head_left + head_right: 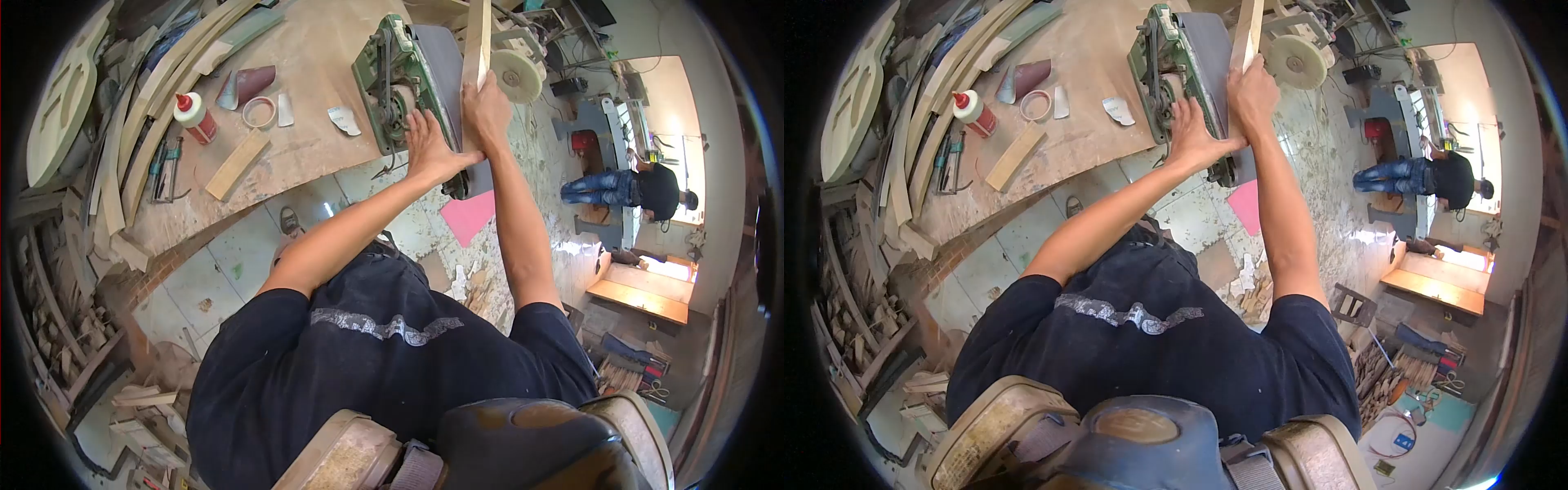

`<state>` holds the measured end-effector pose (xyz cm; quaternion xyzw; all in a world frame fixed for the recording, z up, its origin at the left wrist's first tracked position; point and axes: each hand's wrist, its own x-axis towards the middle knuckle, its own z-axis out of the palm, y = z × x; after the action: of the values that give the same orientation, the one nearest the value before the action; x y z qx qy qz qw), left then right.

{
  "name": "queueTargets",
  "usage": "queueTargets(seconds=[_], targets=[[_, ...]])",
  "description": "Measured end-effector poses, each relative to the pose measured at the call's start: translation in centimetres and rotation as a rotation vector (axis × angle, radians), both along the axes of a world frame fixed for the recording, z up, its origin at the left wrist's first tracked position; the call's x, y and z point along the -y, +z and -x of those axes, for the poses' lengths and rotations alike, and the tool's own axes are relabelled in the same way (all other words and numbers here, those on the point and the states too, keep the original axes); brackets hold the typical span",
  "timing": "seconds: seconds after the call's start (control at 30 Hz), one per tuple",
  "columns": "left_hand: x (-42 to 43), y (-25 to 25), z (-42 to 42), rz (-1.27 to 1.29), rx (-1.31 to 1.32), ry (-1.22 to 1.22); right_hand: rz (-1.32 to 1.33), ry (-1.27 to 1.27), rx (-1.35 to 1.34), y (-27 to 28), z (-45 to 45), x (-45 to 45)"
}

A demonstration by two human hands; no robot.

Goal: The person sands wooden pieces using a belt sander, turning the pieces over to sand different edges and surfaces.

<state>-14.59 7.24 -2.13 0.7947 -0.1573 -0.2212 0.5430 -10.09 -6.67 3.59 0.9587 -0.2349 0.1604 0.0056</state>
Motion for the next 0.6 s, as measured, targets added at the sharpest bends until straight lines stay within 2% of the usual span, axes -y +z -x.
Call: queueTargets(seconds=[0.6], targets=[[1.9, 0.8, 1.2, 0.16, -0.236, 0.032, 0.018, -0.063, -0.064, 0.4, 0.9, -0.4]])
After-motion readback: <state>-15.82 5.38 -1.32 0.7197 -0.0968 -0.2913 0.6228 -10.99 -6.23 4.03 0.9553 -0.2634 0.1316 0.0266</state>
